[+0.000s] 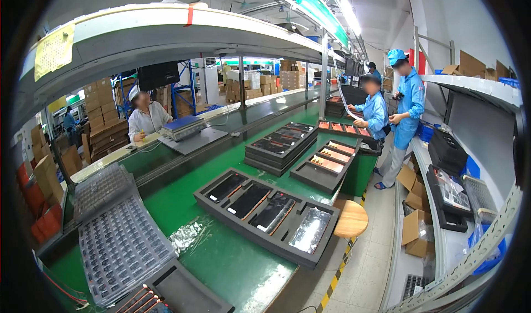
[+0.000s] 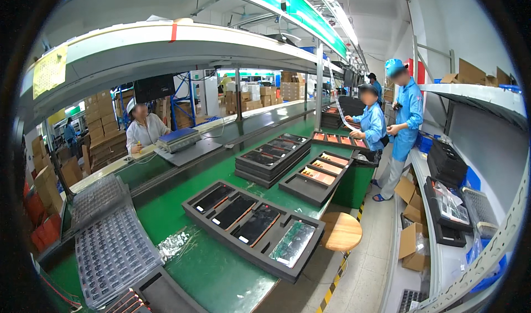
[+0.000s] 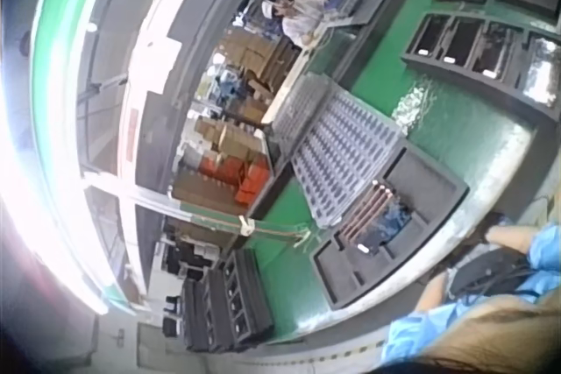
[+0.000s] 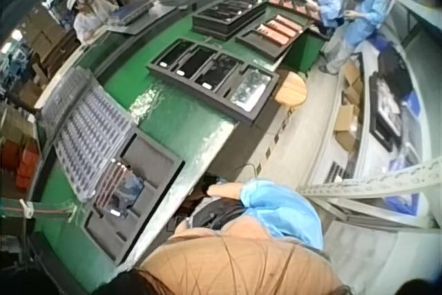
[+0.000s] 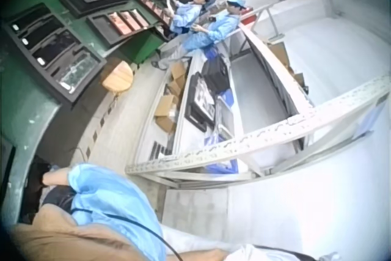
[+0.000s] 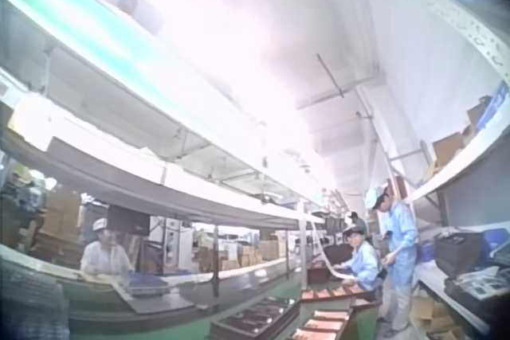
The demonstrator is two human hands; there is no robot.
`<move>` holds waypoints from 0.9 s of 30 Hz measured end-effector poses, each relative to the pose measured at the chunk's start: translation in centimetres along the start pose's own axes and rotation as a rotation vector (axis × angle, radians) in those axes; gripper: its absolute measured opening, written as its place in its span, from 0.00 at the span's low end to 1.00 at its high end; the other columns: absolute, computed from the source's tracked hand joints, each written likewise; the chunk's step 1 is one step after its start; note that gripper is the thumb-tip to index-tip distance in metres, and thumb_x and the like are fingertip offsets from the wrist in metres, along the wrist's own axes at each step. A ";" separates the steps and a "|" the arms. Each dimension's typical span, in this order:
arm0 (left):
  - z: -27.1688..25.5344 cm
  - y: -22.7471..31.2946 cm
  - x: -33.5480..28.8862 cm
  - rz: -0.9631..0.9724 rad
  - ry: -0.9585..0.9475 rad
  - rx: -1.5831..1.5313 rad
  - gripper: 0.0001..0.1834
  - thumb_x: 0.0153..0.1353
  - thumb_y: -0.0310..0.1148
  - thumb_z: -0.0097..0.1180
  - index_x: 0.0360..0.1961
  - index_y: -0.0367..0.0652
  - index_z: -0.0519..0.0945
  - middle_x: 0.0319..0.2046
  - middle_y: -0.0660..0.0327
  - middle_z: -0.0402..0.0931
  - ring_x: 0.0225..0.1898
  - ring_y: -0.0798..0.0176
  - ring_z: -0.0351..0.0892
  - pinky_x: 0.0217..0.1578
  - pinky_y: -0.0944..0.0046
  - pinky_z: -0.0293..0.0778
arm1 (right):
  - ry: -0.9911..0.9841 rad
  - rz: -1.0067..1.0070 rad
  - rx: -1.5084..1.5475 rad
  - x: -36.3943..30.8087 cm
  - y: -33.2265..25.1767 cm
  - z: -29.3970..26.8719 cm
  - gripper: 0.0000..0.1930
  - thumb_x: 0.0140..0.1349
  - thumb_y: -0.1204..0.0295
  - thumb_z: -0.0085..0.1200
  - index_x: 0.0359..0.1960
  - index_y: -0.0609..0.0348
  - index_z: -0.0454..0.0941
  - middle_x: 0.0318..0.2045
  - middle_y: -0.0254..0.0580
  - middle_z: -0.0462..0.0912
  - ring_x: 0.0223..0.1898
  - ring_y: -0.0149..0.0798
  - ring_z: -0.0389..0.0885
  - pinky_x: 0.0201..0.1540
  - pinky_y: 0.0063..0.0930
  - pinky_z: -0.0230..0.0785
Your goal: Assembling or labeling smartphones on an electronics production line.
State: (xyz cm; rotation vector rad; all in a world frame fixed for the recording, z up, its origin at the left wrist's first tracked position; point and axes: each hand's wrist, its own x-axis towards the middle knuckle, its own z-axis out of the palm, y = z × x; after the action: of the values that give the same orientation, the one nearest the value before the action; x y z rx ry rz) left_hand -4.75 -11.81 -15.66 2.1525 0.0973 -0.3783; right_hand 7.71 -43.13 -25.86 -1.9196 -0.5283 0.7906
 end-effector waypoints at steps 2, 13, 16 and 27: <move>-0.1 -0.2 -0.2 -0.008 0.005 0.001 0.28 0.61 0.40 0.62 0.61 0.41 0.73 0.60 0.45 0.72 0.60 0.41 0.72 0.59 0.52 0.70 | -0.010 -0.011 -0.002 0.4 -0.1 0.1 0.24 0.68 0.58 0.56 0.59 0.61 0.75 0.55 0.51 0.78 0.57 0.44 0.75 0.60 0.41 0.66; 1.6 0.3 -2.3 -0.028 0.006 0.006 0.26 0.63 0.41 0.60 0.59 0.40 0.75 0.58 0.45 0.74 0.59 0.41 0.73 0.59 0.52 0.71 | -0.011 -0.057 -0.171 3.2 0.4 1.8 0.24 0.68 0.59 0.57 0.60 0.60 0.74 0.57 0.51 0.77 0.59 0.45 0.74 0.62 0.42 0.65; 2.0 0.3 -2.7 -0.041 -0.022 0.012 0.25 0.63 0.41 0.60 0.59 0.40 0.76 0.57 0.45 0.75 0.59 0.40 0.74 0.59 0.52 0.71 | -0.041 -0.060 -0.257 5.5 1.5 3.2 0.24 0.68 0.59 0.57 0.61 0.60 0.74 0.58 0.51 0.76 0.60 0.45 0.74 0.62 0.42 0.65; 0.4 2.0 -5.7 0.039 0.006 0.042 0.18 0.73 0.40 0.46 0.51 0.38 0.79 0.47 0.44 0.81 0.51 0.40 0.79 0.53 0.52 0.74 | -0.181 -0.138 -0.551 13.4 5.2 9.5 0.24 0.68 0.60 0.57 0.62 0.60 0.73 0.61 0.50 0.75 0.62 0.45 0.72 0.64 0.42 0.63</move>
State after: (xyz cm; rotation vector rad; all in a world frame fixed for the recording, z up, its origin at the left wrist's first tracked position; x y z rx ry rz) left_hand -9.87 -12.88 -12.57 2.1940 0.0514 -0.3543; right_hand 10.41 -30.91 -37.75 -2.2862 -1.0662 0.7863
